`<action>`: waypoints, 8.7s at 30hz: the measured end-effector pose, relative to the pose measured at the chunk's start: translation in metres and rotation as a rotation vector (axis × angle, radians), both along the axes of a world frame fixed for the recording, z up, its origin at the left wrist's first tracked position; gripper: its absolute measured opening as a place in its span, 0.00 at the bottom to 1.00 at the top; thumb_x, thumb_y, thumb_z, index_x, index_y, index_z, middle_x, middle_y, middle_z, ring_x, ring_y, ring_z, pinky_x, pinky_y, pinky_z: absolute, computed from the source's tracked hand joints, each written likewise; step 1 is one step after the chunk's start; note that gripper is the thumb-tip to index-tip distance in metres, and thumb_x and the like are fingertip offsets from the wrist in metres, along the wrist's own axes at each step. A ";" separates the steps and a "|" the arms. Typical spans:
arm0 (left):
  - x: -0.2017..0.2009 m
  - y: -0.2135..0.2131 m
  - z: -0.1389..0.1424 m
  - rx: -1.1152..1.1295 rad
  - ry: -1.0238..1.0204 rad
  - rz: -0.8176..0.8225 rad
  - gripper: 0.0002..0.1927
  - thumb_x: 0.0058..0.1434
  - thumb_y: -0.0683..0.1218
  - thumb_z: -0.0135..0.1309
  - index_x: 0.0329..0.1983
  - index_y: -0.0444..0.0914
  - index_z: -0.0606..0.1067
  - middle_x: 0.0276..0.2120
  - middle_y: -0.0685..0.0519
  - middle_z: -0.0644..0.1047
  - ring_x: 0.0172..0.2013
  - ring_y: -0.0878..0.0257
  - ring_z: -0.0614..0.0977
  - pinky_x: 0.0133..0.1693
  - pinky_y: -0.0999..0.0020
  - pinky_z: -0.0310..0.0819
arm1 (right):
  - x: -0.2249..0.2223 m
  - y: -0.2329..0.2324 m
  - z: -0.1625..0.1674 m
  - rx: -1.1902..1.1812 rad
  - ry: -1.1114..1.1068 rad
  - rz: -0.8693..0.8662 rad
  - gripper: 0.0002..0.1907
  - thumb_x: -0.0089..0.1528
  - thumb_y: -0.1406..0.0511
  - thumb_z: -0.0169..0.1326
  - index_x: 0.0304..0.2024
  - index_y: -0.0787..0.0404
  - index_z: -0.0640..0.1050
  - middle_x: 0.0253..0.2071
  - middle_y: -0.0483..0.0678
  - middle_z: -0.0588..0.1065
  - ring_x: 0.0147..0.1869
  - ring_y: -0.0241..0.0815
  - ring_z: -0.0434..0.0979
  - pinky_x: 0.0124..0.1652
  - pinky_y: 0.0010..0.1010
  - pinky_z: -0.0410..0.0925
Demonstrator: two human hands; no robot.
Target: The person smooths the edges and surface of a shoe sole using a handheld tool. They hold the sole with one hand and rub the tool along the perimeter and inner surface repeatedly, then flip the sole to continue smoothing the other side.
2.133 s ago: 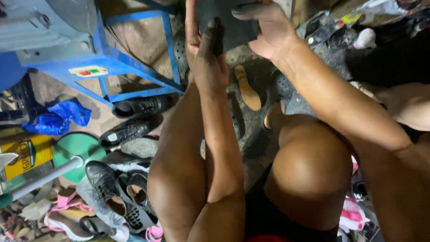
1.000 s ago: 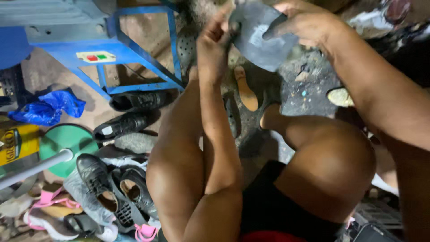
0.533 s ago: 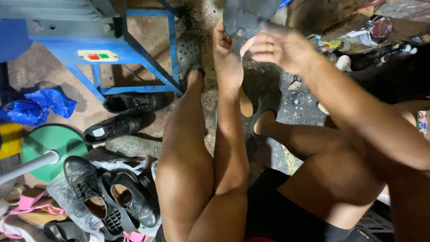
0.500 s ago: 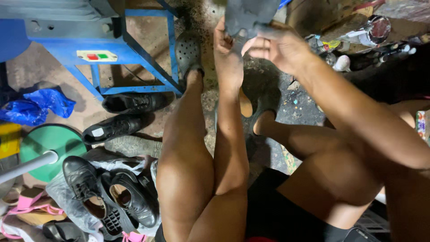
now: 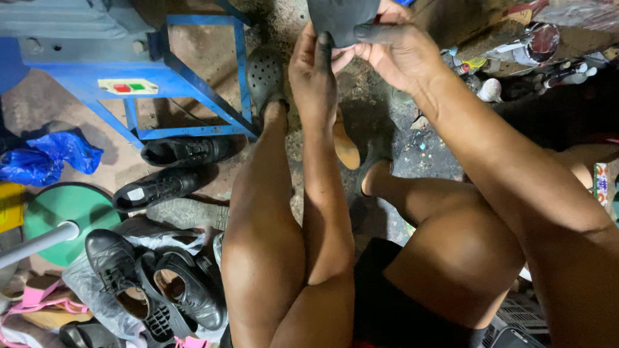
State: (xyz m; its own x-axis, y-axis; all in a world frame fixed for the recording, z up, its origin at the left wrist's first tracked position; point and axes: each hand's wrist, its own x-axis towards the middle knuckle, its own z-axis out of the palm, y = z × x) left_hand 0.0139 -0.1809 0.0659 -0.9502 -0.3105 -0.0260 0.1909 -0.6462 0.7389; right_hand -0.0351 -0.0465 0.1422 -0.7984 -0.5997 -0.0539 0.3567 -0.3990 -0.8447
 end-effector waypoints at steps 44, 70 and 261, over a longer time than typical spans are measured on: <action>-0.005 0.002 0.016 0.201 -0.212 -0.026 0.11 0.68 0.44 0.51 0.50 0.35 0.76 0.44 0.43 0.80 0.42 0.57 0.86 0.42 0.63 0.86 | -0.030 0.024 -0.026 0.156 -0.238 -0.166 0.12 0.70 0.63 0.44 0.44 0.66 0.74 0.39 0.50 0.77 0.43 0.45 0.81 0.50 0.39 0.77; 0.003 -0.012 0.005 -0.192 -0.030 -0.129 0.12 0.66 0.43 0.61 0.50 0.32 0.78 0.41 0.51 0.83 0.39 0.66 0.83 0.44 0.72 0.79 | -0.005 0.023 -0.017 0.144 -0.100 -0.142 0.20 0.63 0.75 0.61 0.57 0.63 0.75 0.52 0.48 0.80 0.57 0.41 0.82 0.63 0.36 0.74; -0.012 0.043 0.019 0.037 0.022 -0.005 0.20 0.81 0.51 0.43 0.59 0.30 0.74 0.41 0.54 0.79 0.41 0.70 0.76 0.44 0.74 0.71 | -0.007 0.015 -0.018 -0.057 -0.262 -0.165 0.10 0.68 0.75 0.59 0.47 0.57 0.77 0.45 0.42 0.77 0.47 0.36 0.77 0.46 0.32 0.71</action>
State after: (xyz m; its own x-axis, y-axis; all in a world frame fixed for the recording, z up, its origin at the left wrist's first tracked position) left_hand 0.0021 -0.1379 0.0849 -0.9523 -0.3047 -0.0164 0.2034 -0.6737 0.7105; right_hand -0.0424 -0.0319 0.1243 -0.8485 -0.4712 -0.2409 0.4860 -0.5138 -0.7070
